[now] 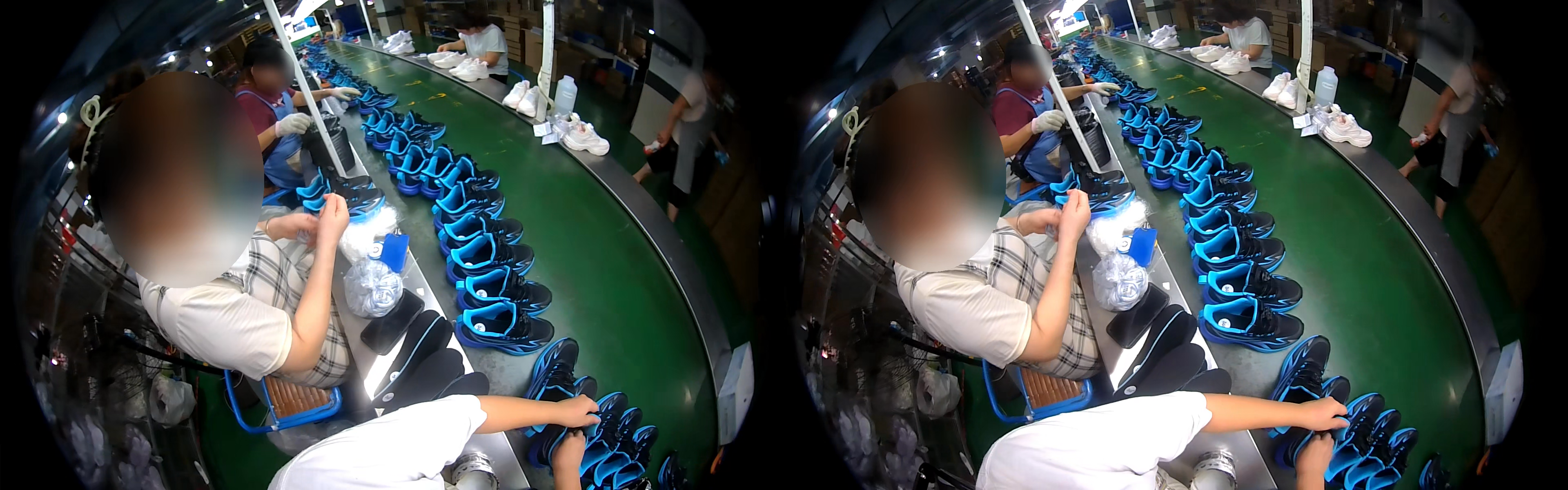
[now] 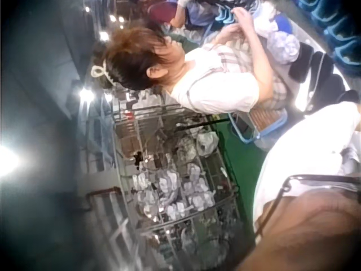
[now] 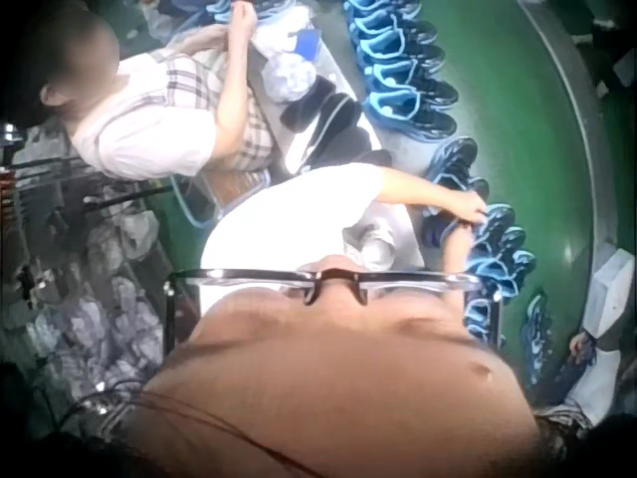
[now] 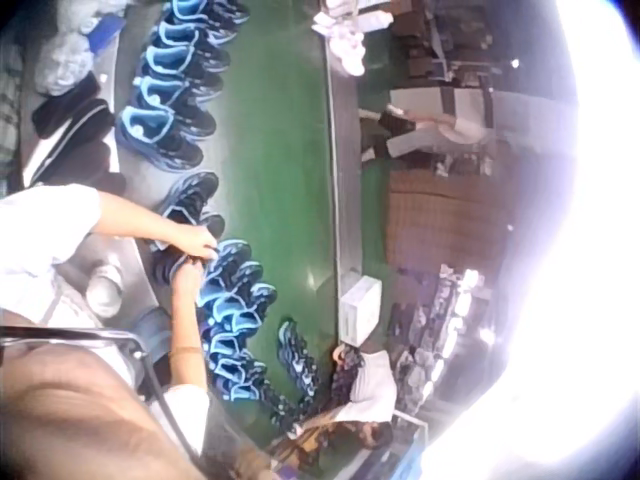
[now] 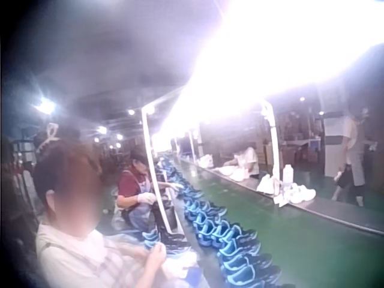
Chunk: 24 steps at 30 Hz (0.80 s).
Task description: The person inserts black insoles into blue and black athletic shoes on a conveyor belt, then retrieves a shoe from a plastic bag on a nearby shelf and continues inserting insoles into the shoes on the belt.
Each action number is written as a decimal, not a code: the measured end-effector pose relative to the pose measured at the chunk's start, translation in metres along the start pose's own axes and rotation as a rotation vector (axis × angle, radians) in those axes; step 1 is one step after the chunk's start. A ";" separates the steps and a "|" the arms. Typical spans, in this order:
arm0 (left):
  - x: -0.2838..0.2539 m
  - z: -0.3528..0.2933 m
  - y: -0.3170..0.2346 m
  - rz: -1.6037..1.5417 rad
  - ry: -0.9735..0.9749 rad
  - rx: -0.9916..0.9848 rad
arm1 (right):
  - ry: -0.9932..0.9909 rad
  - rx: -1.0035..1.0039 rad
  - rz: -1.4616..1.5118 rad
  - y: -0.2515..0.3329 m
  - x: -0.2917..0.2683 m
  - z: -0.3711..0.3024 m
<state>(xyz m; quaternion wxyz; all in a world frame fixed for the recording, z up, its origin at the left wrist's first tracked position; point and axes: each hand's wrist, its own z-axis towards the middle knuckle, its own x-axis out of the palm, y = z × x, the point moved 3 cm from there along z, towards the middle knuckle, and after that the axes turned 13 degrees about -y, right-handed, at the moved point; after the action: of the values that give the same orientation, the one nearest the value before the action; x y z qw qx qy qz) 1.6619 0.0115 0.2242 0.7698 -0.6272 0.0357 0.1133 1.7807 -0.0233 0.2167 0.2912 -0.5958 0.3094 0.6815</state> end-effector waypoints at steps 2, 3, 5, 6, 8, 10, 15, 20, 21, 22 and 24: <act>0.000 -0.001 0.001 -0.002 -0.008 -0.001 | -0.159 0.064 0.192 0.001 0.008 0.008; 0.000 -0.002 0.003 0.011 -0.002 0.017 | -0.066 0.089 0.209 0.001 0.005 0.010; 0.003 -0.005 0.005 -0.006 0.011 0.046 | 0.122 0.115 0.138 -0.001 0.007 0.013; 0.003 -0.006 0.006 -0.003 0.004 0.037 | 0.208 0.118 0.088 0.003 0.000 0.015; 0.004 -0.002 0.003 0.021 -0.055 0.043 | 0.288 0.011 0.031 -0.019 0.030 0.012; 0.003 -0.003 0.005 0.001 -0.065 0.030 | 0.375 -0.105 -0.021 -0.035 0.052 0.012; 0.004 -0.013 0.011 -0.002 -0.030 0.108 | 0.627 -0.442 -0.220 -0.010 0.031 0.011; 0.005 -0.020 0.011 0.049 0.013 0.138 | 0.656 -0.406 -0.044 -0.015 0.053 0.011; 0.004 -0.015 0.000 0.143 -0.035 0.159 | 0.652 -0.360 0.001 -0.027 0.058 0.011; 0.002 -0.004 -0.009 0.233 -0.074 0.186 | 0.447 -0.466 0.091 -0.033 0.066 0.018; 0.006 0.003 0.001 0.419 -0.088 0.323 | -0.018 -0.771 -0.023 -0.029 0.052 0.005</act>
<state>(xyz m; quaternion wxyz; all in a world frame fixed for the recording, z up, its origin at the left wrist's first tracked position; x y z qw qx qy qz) 1.6672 0.0155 0.2228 0.8204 -0.4698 0.1486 0.2901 1.7938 0.0008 0.1632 0.0560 -0.6591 0.0212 0.7497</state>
